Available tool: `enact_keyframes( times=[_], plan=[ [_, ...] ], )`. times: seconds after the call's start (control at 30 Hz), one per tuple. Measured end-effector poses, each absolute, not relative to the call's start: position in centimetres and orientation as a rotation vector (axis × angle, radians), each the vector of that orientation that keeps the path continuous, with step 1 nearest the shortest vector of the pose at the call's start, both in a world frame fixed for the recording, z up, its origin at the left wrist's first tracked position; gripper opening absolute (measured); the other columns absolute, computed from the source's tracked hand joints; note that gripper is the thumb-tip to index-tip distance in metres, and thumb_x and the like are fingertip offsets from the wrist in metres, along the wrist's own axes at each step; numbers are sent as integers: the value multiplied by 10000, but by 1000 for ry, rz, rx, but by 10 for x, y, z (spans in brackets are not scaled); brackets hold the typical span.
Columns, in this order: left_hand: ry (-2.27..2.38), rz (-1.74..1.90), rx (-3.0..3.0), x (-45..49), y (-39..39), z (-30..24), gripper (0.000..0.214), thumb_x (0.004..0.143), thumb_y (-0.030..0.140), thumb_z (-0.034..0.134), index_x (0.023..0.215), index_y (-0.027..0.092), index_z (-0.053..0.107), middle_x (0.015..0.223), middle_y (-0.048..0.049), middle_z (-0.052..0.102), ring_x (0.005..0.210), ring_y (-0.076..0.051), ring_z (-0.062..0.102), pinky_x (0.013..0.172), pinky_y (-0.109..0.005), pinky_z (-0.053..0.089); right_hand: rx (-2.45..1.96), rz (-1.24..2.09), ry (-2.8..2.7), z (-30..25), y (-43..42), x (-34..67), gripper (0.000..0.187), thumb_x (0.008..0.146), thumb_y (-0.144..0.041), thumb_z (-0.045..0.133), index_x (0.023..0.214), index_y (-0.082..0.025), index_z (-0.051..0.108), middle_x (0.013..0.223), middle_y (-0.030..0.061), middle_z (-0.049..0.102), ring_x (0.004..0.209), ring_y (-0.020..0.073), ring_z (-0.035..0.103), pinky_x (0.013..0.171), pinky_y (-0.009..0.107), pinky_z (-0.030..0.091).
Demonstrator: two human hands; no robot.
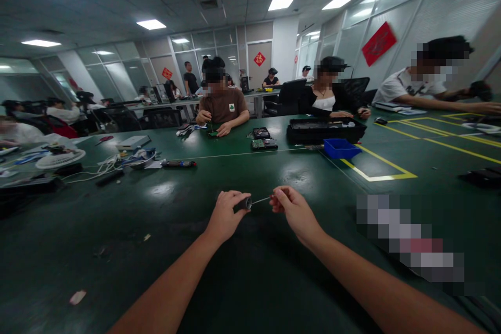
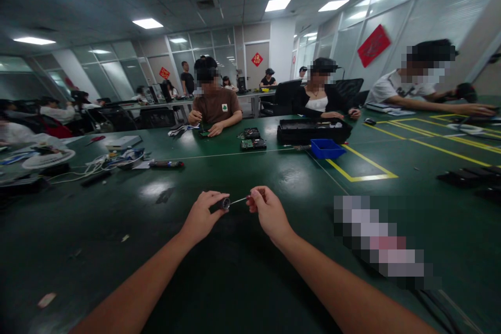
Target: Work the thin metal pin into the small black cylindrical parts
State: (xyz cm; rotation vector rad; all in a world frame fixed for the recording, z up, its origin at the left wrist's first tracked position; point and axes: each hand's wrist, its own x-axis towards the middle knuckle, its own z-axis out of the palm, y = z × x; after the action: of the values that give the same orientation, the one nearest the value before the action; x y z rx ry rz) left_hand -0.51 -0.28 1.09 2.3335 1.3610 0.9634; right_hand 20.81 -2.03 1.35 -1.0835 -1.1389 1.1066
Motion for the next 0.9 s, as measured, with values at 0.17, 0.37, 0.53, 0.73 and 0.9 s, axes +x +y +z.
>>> enact_keyframes(
  times=[0.17, 0.37, 0.53, 0.73, 0.9],
  plan=[
    [1377, 967, 2327, -5, -3, 12, 375, 827, 170, 717, 1178, 301, 692, 1126, -36, 680, 1082, -246, 569, 1056, -503, 366, -1076, 1106, -1135, 13, -20, 208, 332, 838, -529, 622, 895, -202, 612, 769, 30, 654, 682, 176, 611, 653, 333, 498],
    [1369, 981, 2315, -7, -2, 9, 383, 835, 191, 713, 1197, 311, 677, 1150, -26, 677, 1100, -242, 572, 1058, -497, 365, -1066, 1080, -1168, 12, -20, 208, 322, 860, -525, 600, 911, -206, 610, 797, 34, 658, 717, 183, 623, 674, 336, 506],
    [1368, 998, 2290, -5, -1, 10, 377, 829, 190, 722, 1193, 274, 674, 1169, -45, 686, 1097, -247, 583, 1048, -485, 378, -1047, 1034, -1212, 14, -21, 208, 324, 867, -532, 594, 925, -213, 607, 808, 37, 663, 735, 193, 637, 687, 346, 513],
    [1354, 982, 2327, -5, -1, 9, 378, 821, 170, 726, 1178, 286, 685, 1145, -35, 689, 1083, -243, 587, 1007, -465, 407, -1048, 946, -1293, 17, -26, 205, 295, 903, -511, 562, 946, -222, 602, 843, 45, 669, 782, 210, 653, 725, 363, 517],
    [1372, 990, 2319, -6, 0, 9, 375, 825, 180, 719, 1182, 289, 683, 1152, -39, 683, 1090, -245, 584, 1019, -482, 405, -1090, 890, -1350, 20, -30, 204, 271, 929, -486, 531, 971, -226, 596, 885, 46, 675, 835, 210, 663, 781, 367, 517]
  ],
)
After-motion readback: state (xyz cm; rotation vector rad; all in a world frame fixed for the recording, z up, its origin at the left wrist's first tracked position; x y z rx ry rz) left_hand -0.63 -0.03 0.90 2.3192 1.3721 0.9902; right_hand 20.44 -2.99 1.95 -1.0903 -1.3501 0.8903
